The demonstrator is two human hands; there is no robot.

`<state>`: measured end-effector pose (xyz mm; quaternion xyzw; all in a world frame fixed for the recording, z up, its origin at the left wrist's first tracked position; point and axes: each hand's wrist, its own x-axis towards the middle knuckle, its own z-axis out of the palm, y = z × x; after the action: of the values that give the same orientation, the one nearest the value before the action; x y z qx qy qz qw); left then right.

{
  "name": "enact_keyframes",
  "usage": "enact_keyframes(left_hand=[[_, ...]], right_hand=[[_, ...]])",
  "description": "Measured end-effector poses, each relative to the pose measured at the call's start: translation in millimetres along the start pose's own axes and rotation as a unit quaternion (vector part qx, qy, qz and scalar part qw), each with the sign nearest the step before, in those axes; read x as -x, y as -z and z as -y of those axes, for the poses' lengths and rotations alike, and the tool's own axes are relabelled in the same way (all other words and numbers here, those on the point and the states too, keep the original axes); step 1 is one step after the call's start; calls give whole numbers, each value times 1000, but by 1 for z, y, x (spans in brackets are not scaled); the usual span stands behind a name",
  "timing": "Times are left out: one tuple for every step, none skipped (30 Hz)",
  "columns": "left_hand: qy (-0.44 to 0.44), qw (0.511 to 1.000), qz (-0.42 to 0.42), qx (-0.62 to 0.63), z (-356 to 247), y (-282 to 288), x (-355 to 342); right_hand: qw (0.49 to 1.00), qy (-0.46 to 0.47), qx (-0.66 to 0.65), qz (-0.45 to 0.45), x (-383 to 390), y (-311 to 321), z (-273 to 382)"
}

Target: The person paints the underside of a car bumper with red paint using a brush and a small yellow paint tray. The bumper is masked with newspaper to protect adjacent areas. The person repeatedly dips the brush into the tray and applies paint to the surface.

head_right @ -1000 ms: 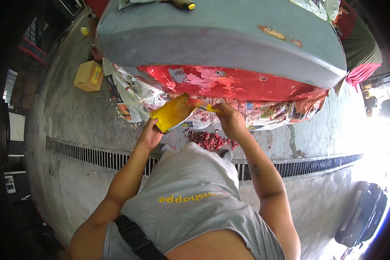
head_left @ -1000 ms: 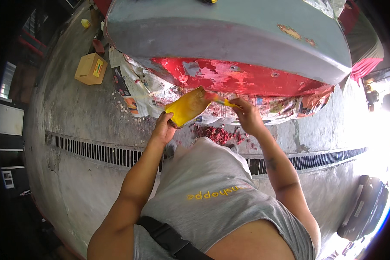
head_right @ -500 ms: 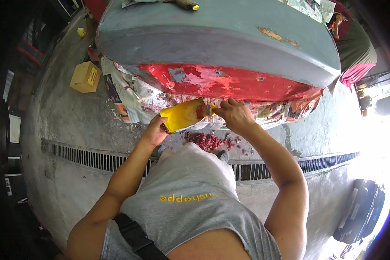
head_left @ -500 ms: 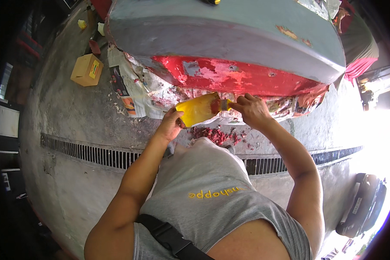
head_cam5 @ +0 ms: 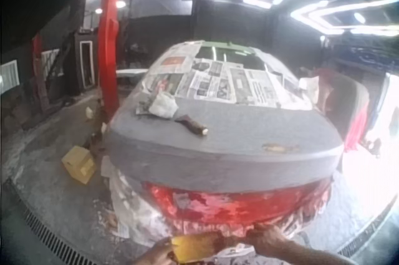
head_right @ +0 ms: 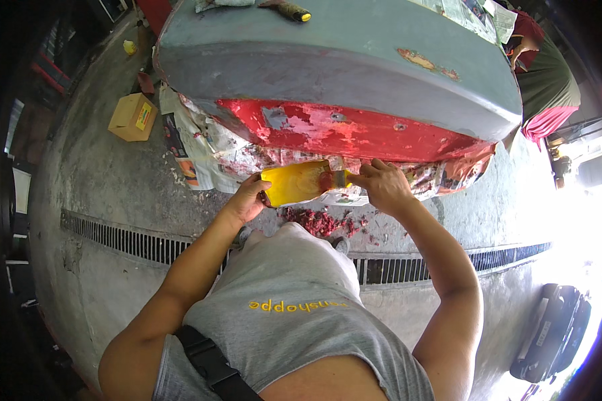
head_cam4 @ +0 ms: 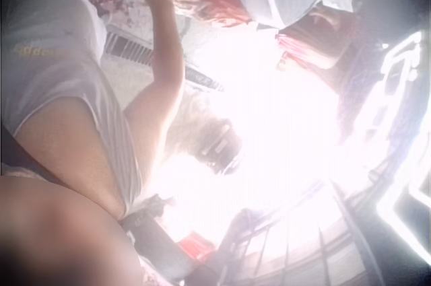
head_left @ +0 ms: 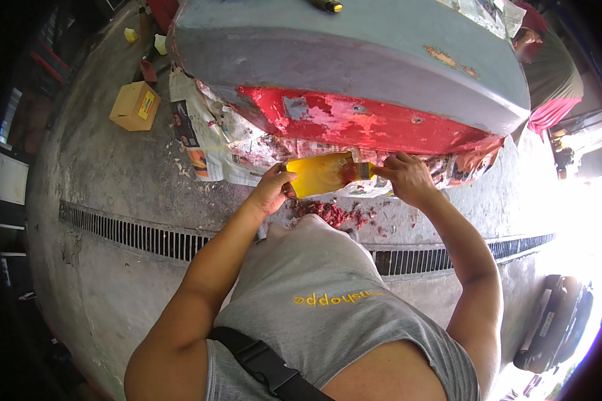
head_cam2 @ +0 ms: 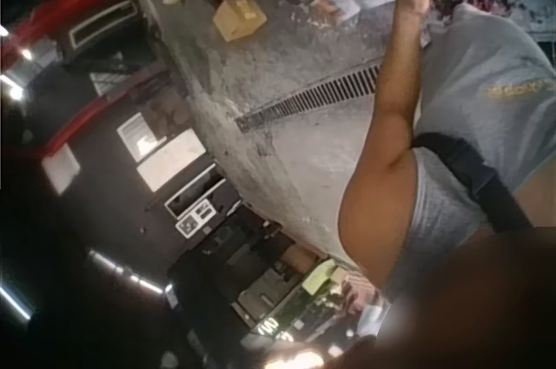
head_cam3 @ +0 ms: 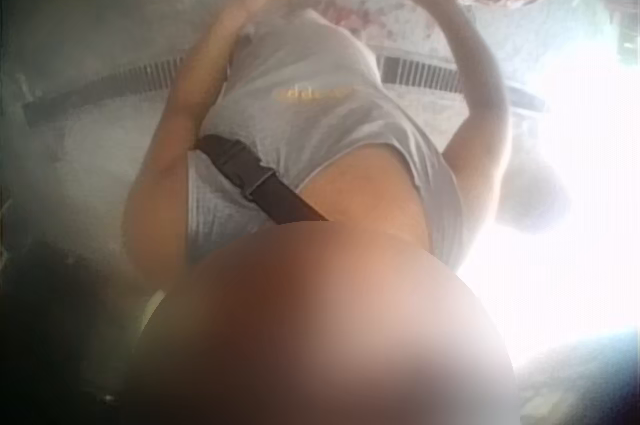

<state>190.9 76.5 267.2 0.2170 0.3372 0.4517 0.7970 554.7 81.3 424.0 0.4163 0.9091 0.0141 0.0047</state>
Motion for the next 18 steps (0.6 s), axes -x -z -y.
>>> enact_keyframes(left_hand=[[3, 1000, -7, -1, 3, 0, -2], [0, 1000, -2, 1, 5, 1, -3], [11, 1000, -9, -13, 6, 2, -5], [15, 1000, -4, -25, 7, 4, -6], [25, 999, -6, -36, 7, 7, -7], [20, 999, 4, -36, 7, 9, -8], [21, 999, 8, -36, 6, 12, -8], [27, 999, 8, -35, 5, 14, -8], [20, 999, 15, -35, 4, 17, -7], [19, 999, 19, -36, 2, 19, -7], [17, 999, 23, -35, 1, 22, -6], [21, 998, 24, -49, 0, 25, -5], [25, 997, 26, -63, -3, 28, -3], [31, 998, 22, -59, -4, 29, -3], [31, 997, 21, -67, -5, 29, -3], [33, 998, 13, -55, -5, 28, -2], [45, 998, -2, -47, -6, 27, -2], [34, 998, 11, -45, -8, 25, -1]], right_hand=[[1000, 1, -3, -8, 3, 0, -3], [1000, 4, -8, -25, 6, 1, -5], [1000, -4, -4, -14, 10, 3, -9], [1000, -10, -1, -12, 13, 5, -12], [1000, -1, -6, -17, 17, 8, -15], [1000, -20, 4, -11, 21, 12, -18], [1000, -24, 6, -11, 25, 16, -20], [1000, -28, 4, -4, 27, 19, -22], [998, -47, -19, -27, 29, 21, -22], [996, -65, -45, -43, 29, 20, -22], [991, -105, -66, -58, 28, 19, -20], [983, -132, -127, -26, 26, 14, -17], [967, -180, -183, 5, 22, 9, -14], [945, -226, -234, 28, 17, 1, -10], [927, -222, -297, 57, 11, -7, -6], [898, -240, -359, 80, 4, -17, -2], [896, -233, -367, 89, 0, -24, 0], [888, -208, -397, 103, -6, -32, 2]])
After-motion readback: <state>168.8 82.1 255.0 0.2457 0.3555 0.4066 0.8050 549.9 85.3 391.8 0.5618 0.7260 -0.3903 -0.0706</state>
